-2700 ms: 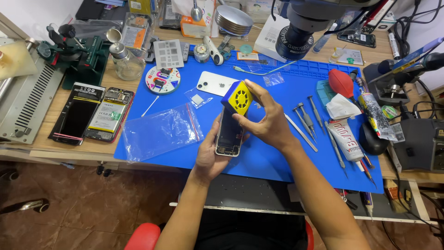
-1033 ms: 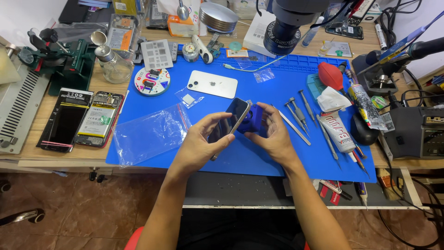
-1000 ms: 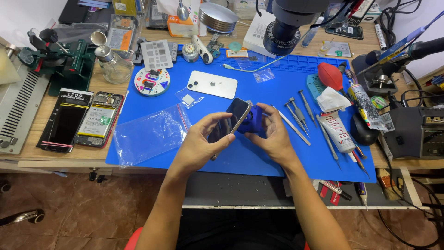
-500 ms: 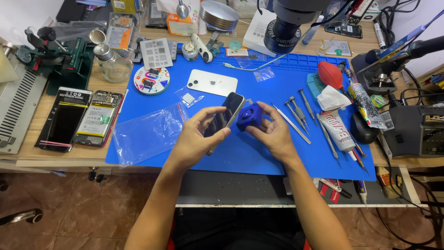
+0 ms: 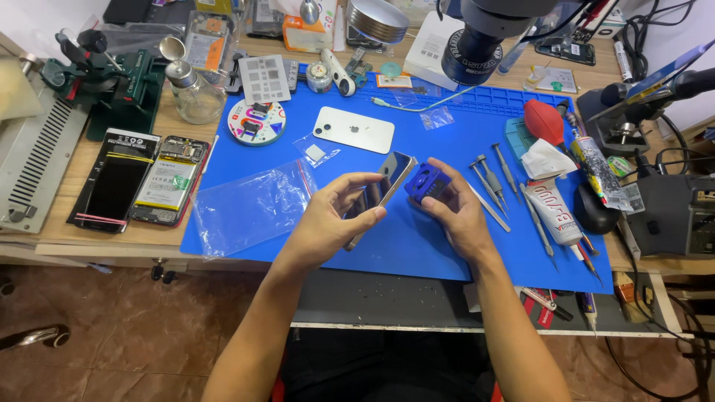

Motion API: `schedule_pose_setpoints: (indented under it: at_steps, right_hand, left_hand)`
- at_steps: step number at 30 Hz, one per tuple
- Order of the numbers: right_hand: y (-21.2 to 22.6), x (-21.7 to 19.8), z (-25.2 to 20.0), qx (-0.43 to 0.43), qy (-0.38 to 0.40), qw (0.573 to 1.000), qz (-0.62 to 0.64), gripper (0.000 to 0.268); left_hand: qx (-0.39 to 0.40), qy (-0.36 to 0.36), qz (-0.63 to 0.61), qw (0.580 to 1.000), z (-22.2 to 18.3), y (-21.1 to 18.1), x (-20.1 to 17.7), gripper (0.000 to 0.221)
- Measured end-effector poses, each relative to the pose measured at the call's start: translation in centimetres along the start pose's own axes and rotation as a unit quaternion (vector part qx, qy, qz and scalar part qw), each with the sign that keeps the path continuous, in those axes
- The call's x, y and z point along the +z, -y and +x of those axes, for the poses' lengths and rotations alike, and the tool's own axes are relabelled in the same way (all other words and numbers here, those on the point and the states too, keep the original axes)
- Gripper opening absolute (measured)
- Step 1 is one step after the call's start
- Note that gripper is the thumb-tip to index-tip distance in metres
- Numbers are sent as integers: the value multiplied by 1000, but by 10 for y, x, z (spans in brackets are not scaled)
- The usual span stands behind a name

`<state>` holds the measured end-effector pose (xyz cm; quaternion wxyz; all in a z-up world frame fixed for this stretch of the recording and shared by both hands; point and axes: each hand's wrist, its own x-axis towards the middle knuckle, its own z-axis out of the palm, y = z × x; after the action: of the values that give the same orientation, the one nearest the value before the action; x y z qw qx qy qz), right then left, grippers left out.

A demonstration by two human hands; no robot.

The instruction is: The person uses a yellow plastic opening tool to pry the back cover off a smartphone. They then place the cover aside and use a metal spudger to disconnect internal ribbon cables and components inside the phone chassis.

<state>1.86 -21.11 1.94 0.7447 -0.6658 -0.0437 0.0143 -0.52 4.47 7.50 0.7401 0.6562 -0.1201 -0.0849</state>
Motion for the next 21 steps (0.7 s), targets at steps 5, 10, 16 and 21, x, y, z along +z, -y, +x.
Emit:
schedule_pose_setpoints:
  at_steps: [5,10,16,21]
  right_hand:
    - [-10,-7,2,-47,34,998,-24,80]
    - [0,-1,-3,-68,50,996,-26,85]
    - [-11,-2,-2,-59,47,997,25,93]
    - [-8,-3,-5,-82,16,996,8,88]
  left_hand:
    - [-5,-4,29,1000,-1,-7,2,57]
    - [-7,2,25,1000,-1,-3,8,58]
    - [-31,3,21,999,0,7,11,56]
    - [-32,9,18,999,1,8,14,55]
